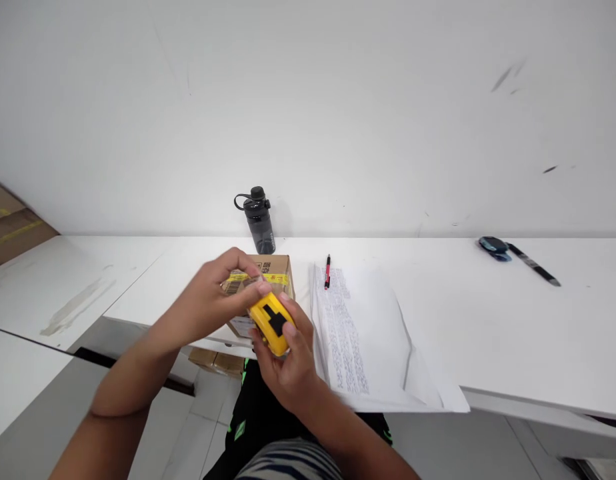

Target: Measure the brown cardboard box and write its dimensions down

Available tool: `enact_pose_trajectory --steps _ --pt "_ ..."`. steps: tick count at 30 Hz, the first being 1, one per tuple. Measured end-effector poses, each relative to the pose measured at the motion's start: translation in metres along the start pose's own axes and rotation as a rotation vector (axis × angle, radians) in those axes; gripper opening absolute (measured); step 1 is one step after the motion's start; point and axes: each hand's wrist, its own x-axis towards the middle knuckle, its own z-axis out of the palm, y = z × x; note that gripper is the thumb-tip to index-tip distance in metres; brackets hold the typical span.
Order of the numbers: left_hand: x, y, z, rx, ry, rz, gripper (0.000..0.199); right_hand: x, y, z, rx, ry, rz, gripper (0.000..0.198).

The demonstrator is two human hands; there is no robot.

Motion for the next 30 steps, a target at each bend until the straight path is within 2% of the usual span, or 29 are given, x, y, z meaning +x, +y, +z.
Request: enact_pose_trajectory --steps 2,4,6,8,9,10,13,16,19,21,24,27,30 --pt "-0.004 -0.007 0.008 -0.044 -0.112 0.037 0.04 -0.001 0.003 -0.002 0.012 0.053 0.025 0.084" --pt "-0.006 -0.024 0.013 -0.06 -0.206 0.138 0.057 0.0 0.006 -0.006 0.038 0.078 0.039 0.083" --pt "-0.009 -0.046 0.016 0.048 -0.251 0.21 0.069 0.005 0.01 -0.013 0.029 0.055 0.056 0.081" --pt "-0.016 -0.071 0.017 0.233 -0.22 0.186 0.089 0.014 0.014 -0.021 -0.02 0.02 0.082 0.075" --pt "-0.021 -0.085 0.016 0.304 -0.18 0.146 0.095 0.021 0.016 -0.026 -0.046 0.016 0.111 0.071" --pt "-0.027 -0.099 0.014 0.344 -0.136 0.111 0.094 0.028 0.018 -0.031 -0.061 0.018 0.156 0.067" --pt "-0.05 -0.141 0.005 0.283 0.034 -0.005 0.083 0.056 0.022 -0.039 -0.014 -0.07 0.398 0.055" --pt "-0.076 -0.177 0.007 0.058 0.283 -0.142 0.079 0.084 0.029 -0.032 0.117 -0.32 0.658 0.051" --pt "-0.099 -0.203 0.034 -0.222 0.479 -0.291 0.07 0.1 0.041 -0.003 0.22 -0.601 0.729 0.045" --pt "-0.11 -0.213 0.06 -0.39 0.505 -0.38 0.068 0.104 0.048 0.026 0.236 -0.766 0.648 0.039" --pt "-0.119 -0.216 0.088 -0.497 0.539 -0.362 0.068 0.106 0.054 0.07 0.185 -0.891 0.338 0.035" --pt "-0.121 -0.207 0.091 -0.584 0.601 -0.253 0.074 0.109 0.056 0.104 0.15 -1.021 -0.012 0.035" --pt "-0.113 -0.193 0.077 -0.584 0.633 -0.182 0.073 0.11 0.053 0.125 0.165 -1.209 -0.193 0.035"
